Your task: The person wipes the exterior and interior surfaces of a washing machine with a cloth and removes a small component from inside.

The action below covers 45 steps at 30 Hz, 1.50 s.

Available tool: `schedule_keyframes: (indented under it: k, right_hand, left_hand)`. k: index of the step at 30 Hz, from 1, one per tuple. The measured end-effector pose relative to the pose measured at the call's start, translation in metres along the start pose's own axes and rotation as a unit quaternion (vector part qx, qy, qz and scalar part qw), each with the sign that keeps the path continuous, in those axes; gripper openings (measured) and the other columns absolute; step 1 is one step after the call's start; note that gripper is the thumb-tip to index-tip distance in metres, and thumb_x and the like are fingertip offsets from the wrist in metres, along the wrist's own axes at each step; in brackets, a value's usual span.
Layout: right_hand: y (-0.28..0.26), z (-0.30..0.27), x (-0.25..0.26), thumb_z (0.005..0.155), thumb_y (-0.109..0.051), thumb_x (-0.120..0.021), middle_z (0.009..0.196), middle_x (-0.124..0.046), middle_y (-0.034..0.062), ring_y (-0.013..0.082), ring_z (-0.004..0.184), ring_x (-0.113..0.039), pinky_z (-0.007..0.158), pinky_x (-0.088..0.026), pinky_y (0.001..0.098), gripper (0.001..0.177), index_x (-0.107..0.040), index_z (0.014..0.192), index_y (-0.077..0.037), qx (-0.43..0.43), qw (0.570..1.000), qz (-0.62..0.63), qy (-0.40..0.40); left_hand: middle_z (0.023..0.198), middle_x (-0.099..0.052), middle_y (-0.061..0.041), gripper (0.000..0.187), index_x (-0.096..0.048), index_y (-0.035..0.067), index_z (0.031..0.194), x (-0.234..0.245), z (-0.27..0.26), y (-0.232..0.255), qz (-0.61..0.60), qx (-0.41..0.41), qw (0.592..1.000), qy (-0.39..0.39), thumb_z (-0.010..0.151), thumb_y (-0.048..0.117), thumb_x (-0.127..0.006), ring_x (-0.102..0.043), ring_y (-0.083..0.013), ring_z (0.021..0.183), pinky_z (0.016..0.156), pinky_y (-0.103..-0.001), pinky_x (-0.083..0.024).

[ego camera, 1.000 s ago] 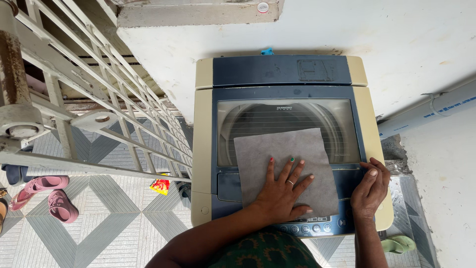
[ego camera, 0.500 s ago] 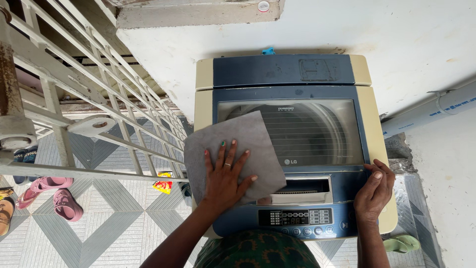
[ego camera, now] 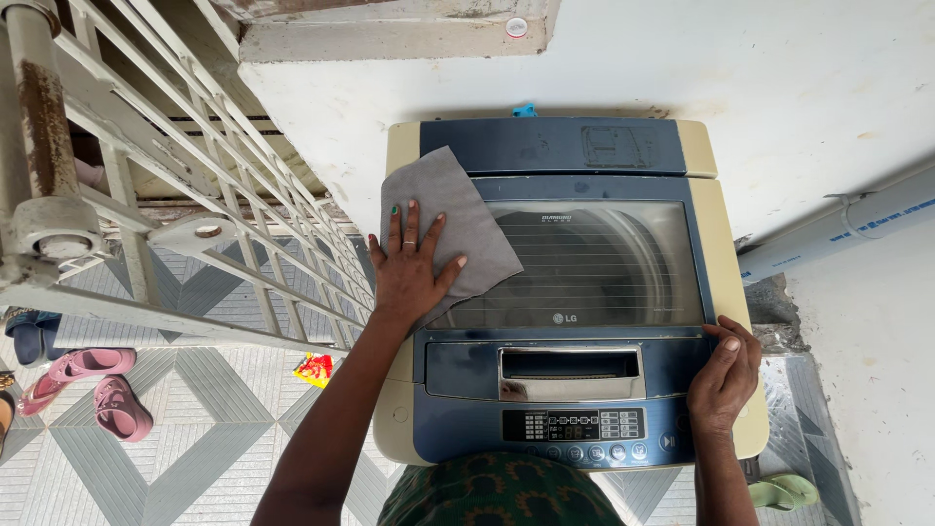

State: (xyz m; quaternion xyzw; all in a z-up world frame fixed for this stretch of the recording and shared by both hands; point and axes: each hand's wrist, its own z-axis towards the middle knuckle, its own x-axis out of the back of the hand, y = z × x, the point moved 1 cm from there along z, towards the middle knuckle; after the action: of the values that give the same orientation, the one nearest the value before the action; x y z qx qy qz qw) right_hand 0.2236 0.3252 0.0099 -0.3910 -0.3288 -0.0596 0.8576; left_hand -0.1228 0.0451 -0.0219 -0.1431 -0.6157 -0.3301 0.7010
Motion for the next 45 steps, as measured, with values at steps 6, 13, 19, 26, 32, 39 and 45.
schedule_keyframes:
  k: [6,13,19,26,32,39,45]
  right_hand:
    - [0.001,-0.001,-0.001,0.122,-0.035,-0.025,0.128,-0.066,0.0182,0.0361,0.126,-0.058,0.11,-0.044,0.0474,0.057,-0.067,0.11,0.002,0.0,1.0,-0.015,-0.006]
    - [0.005,0.001,-0.006,0.119,-0.03,-0.036,0.13,-0.066,0.0152,0.0361,0.124,-0.055,0.109,-0.041,0.0494,0.046,-0.071,0.111,-0.001,-0.006,0.997,-0.076,-0.018]
    - [-0.062,0.004,-0.019,0.104,-0.016,-0.06,0.133,-0.06,0.0154,0.0363,0.126,-0.054,0.107,-0.043,0.0498,0.016,-0.068,0.113,-0.004,0.122,0.984,-0.116,-0.055]
    - [-0.176,-0.037,-0.107,0.095,-0.03,-0.06,0.148,-0.049,0.0178,0.0352,0.142,-0.039,0.118,-0.023,0.0553,0.047,-0.06,0.135,-0.005,0.344,0.852,0.014,-0.394]
    - [-0.215,-0.046,-0.157,0.099,-0.036,-0.052,0.158,-0.039,0.0118,0.0307,0.153,-0.024,0.127,-0.006,0.052,0.06,-0.046,0.151,-0.007,0.412,0.781,0.003,-0.47]
    - [-0.139,0.02,-0.177,0.101,-0.054,-0.046,0.169,-0.025,0.0021,0.0213,0.157,-0.014,0.127,-0.007,0.0486,0.059,-0.045,0.153,-0.028,0.373,0.857,-0.081,-0.346]
    - [-0.021,0.092,-0.145,0.105,-0.059,-0.031,0.17,-0.027,0.0093,0.0292,0.158,-0.017,0.126,-0.006,0.0545,0.064,-0.042,0.158,-0.025,0.133,0.944,-0.199,-0.228]
  left_hand:
    - [0.169,-0.022,-0.016,0.075,-0.046,0.024,0.155,0.012,-0.063,0.03,-0.008,-0.074,0.996,0.045,0.096,0.071,-0.043,-0.014,-0.0394,0.156,0.116,-0.076,0.001]
    - [0.167,-0.027,-0.025,0.075,-0.049,0.012,0.152,0.039,-0.125,0.101,-0.082,-0.16,0.984,-0.019,0.102,0.067,-0.038,-0.016,-0.0428,0.157,0.119,-0.073,0.004]
    - [0.166,-0.035,-0.025,0.066,-0.053,0.006,0.148,0.067,-0.133,0.117,-0.399,-0.186,0.895,-0.074,0.104,0.056,-0.051,-0.025,-0.0425,0.159,0.129,-0.062,-0.013]
    - [0.156,-0.05,-0.019,0.052,-0.057,0.005,0.142,0.078,-0.122,0.076,-0.357,-0.075,0.93,0.04,0.106,0.041,-0.052,-0.038,-0.041,0.152,0.122,-0.057,-0.028]
    - [0.155,-0.05,-0.02,0.048,-0.056,0.005,0.141,0.07,-0.124,0.048,-0.286,-0.012,0.953,0.102,0.107,0.038,-0.048,-0.038,-0.0417,0.151,0.123,-0.057,-0.027]
    - [0.161,-0.037,-0.025,0.059,-0.05,0.006,0.149,0.059,-0.123,0.045,-0.198,0.007,0.978,0.064,0.106,0.045,-0.046,-0.025,-0.0428,0.154,0.123,-0.06,-0.01]
    - [0.161,-0.032,-0.027,0.06,-0.052,0.01,0.147,0.046,-0.125,0.05,-0.12,-0.01,0.99,0.07,0.104,0.051,-0.045,-0.021,-0.043,0.154,0.122,-0.064,-0.006]
